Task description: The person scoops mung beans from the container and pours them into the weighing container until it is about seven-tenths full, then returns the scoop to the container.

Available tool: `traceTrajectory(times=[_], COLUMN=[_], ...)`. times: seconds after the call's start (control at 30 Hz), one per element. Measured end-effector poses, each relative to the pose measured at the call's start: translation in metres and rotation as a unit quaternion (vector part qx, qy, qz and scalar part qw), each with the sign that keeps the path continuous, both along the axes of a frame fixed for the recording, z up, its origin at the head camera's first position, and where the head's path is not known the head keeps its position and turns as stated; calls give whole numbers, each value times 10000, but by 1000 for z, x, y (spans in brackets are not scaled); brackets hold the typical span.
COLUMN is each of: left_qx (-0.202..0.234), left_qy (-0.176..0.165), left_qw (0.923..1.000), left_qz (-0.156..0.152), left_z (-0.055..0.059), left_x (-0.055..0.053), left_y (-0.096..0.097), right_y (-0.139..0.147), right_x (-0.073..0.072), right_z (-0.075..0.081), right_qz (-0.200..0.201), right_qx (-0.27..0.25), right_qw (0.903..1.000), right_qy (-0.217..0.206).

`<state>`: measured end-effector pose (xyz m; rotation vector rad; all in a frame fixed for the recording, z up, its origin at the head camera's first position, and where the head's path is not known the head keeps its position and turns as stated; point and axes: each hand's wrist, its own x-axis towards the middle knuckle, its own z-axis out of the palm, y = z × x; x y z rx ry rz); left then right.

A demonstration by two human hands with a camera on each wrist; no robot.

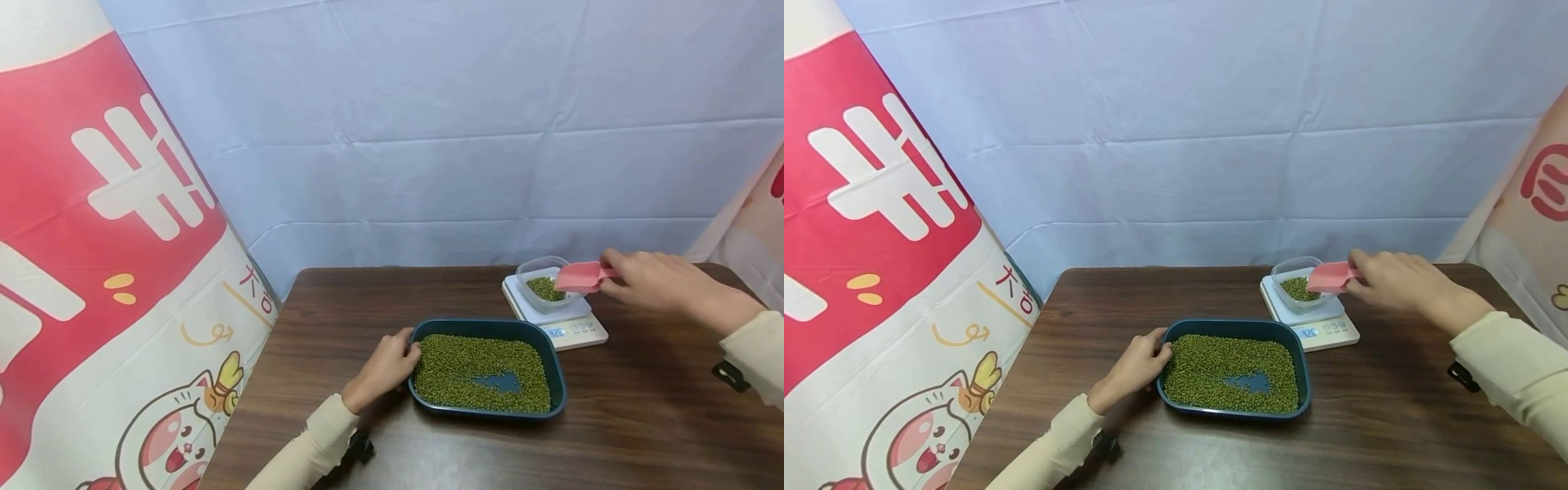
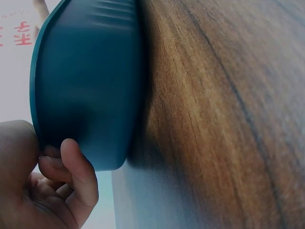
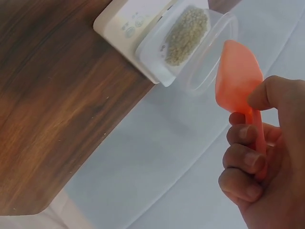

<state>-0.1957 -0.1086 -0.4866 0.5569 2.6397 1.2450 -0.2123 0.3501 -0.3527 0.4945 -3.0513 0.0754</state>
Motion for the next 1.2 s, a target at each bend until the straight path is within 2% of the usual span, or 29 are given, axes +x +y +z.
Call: traceTrajectory(times=[0.33,0.47,0.7,0.93,1.2], left_qx=[40,47,79,75,90], left_qy=[1,13,0,-38,4], left_qw=[10000,10000,10000,10000,10000], left_qz=[-15,17,-11,-11,-26], left_z=[0,0,0,0,0], left_x=[1,1,2,2,2], left_y=[0,-1,-1,0,-1], right_y=[-23,-35,-54,-63,-70], right_x=[11,16,28,37,40], right_z=[8,9,11,8,-1], right_qz=[381,607,932,1346,1697], right_qx=[-70,18,253,339,386], right_qw=[9987,9969,9940,9873,9799], right_qy=[316,496,516,776,975])
